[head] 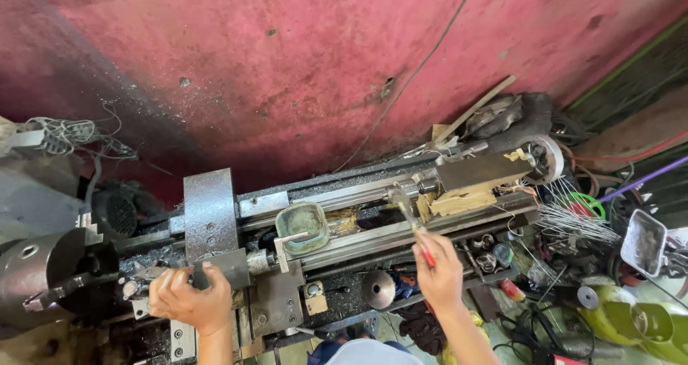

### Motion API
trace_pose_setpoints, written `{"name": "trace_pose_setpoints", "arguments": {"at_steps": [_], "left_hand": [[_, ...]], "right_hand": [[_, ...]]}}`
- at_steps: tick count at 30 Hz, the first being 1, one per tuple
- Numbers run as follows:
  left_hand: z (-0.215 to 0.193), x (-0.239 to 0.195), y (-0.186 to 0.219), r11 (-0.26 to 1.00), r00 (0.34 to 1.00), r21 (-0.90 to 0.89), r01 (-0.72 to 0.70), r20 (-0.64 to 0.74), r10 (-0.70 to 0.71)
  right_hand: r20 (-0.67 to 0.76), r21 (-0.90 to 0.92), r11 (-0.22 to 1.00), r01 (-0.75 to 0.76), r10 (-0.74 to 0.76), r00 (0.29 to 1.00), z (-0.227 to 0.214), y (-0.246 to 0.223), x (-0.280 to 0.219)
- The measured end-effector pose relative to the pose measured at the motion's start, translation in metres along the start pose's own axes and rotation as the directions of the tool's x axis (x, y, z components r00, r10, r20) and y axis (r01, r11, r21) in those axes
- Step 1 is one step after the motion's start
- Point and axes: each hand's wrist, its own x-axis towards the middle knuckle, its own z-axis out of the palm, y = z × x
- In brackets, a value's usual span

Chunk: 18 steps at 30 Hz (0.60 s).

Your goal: Operating a manual lathe to machine a metal component while using a brush to clear away metal shavings.

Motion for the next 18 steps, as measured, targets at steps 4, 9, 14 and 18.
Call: {"name": "trace_pose_setpoints", "arguments": {"at_steps": [4, 9, 14, 18], "left_hand": [[-0.003, -0.002, -0.002, 1.0, 0.999, 0.025, 0.007, 0.036, -0.008], [-0.006, -0.002, -0.003, 0.999, 0.996, 0.033, 0.02, 0.085, -0.022], [-0.005, -0.003, -0.003, 0.999, 0.996, 0.039, 0.03, 0.079, -0.033], [-0.008, 0.0, 0.001, 0.999, 0.996, 0.037, 0.038, 0.081, -0.041]], "right_hand": [[0.069, -0.055, 0.998, -0.019, 0.022, 0.997, -0.005, -0.026, 0.0], [0.107, 0.073, 0.997, -0.003, -0.005, 0.994, 0.019, -0.02, -0.02], [0.391, 0.119, 0.993, 0.013, -0.059, 0.918, 0.065, -0.044, -0.023], [0.594, 0.035, 0.985, 0.17, -0.157, 0.789, 0.106, -0.051, -0.014]]}}
